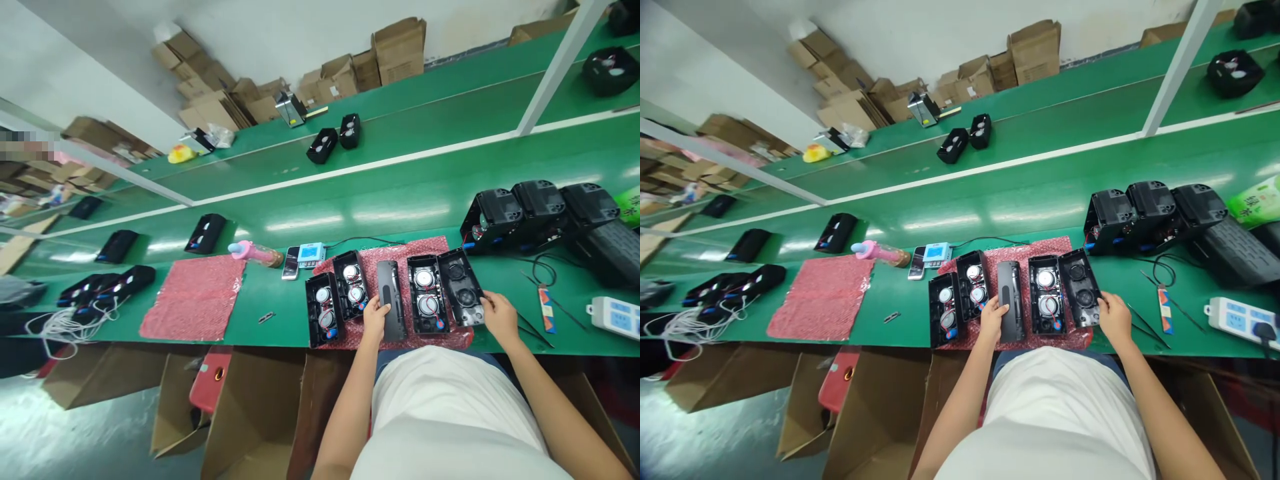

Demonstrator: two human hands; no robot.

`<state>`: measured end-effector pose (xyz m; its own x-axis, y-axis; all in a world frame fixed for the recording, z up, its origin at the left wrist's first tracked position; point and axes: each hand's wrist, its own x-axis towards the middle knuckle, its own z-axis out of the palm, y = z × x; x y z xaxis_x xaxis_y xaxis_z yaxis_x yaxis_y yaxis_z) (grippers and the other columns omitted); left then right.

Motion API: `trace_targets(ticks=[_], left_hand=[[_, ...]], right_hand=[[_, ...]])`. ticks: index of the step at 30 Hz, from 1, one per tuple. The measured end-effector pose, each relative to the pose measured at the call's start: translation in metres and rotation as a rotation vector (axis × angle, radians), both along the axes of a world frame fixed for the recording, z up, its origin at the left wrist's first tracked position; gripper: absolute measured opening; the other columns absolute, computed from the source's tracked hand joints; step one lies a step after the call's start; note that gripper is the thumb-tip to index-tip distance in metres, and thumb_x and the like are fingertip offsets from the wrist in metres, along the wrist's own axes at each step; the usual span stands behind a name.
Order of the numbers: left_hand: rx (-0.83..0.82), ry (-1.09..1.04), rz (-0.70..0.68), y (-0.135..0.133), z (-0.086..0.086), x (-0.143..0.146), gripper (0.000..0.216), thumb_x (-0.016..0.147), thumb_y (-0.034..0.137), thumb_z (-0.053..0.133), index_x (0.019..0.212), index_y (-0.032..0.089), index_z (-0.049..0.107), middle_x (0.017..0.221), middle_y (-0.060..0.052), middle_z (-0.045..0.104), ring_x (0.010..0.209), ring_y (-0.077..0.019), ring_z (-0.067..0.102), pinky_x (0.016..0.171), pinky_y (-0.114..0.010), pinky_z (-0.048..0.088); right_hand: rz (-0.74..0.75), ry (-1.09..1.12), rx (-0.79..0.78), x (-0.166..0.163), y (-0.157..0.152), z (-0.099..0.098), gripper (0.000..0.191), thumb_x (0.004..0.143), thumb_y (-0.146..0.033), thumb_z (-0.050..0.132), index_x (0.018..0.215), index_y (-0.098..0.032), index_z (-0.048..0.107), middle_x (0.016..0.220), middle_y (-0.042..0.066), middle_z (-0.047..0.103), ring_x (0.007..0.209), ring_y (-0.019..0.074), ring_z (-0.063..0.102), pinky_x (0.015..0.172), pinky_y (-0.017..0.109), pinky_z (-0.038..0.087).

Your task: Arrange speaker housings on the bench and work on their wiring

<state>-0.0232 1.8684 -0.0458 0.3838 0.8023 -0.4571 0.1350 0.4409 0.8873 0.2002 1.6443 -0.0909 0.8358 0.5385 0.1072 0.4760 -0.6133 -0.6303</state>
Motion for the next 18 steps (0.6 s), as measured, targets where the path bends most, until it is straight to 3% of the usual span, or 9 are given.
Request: trace_targets(ticks=[5,9,14,18], left_hand=[[0.009,0.004,0.001,-0.002,-0.003,0.002,0.016,0.082,0.021,0.06,0.094,0.012,0.057,0.079,0.0,0.06,0.067,-0.0113,0.057,0.067,-0.029,0.049],[0.016,0.003,-0.009,-0.006,-0.006,0.006,0.015,0.083,0.023,0.059,0.093,0.012,0.057,0.075,0.001,0.059,0.063,-0.0106,0.056,0.064,-0.028,0.049],[0.044,-0.003,-0.012,-0.01,-0.006,0.011,0.016,0.083,0.023,0.06,0.094,0.011,0.057,0.078,0.0,0.06,0.065,-0.0111,0.057,0.067,-0.029,0.049],[0.057,-0.009,-0.014,-0.011,-0.006,0.012,0.016,0.083,0.022,0.059,0.095,0.011,0.057,0.081,-0.001,0.061,0.068,-0.0118,0.058,0.069,-0.03,0.049]], right_hand=[[0.019,-0.092,0.019,-0.012,-0.021,0.011,0.035,0.086,-0.035,0.037,0.098,-0.013,0.062,0.088,0.012,0.061,0.086,0.0253,0.055,0.08,0.039,0.044],[0.023,-0.124,-0.03,-0.01,-0.03,0.005,0.034,0.083,-0.033,0.037,0.096,-0.014,0.062,0.088,0.013,0.061,0.085,0.0273,0.055,0.078,0.041,0.044],[0.071,-0.139,-0.115,-0.004,-0.031,-0.006,0.034,0.082,-0.033,0.039,0.095,-0.011,0.061,0.082,0.013,0.061,0.08,0.0259,0.055,0.073,0.041,0.045],[0.122,-0.161,-0.121,-0.007,-0.022,-0.004,0.03,0.083,-0.031,0.043,0.098,-0.01,0.06,0.09,0.013,0.06,0.087,0.0237,0.054,0.08,0.041,0.043]])
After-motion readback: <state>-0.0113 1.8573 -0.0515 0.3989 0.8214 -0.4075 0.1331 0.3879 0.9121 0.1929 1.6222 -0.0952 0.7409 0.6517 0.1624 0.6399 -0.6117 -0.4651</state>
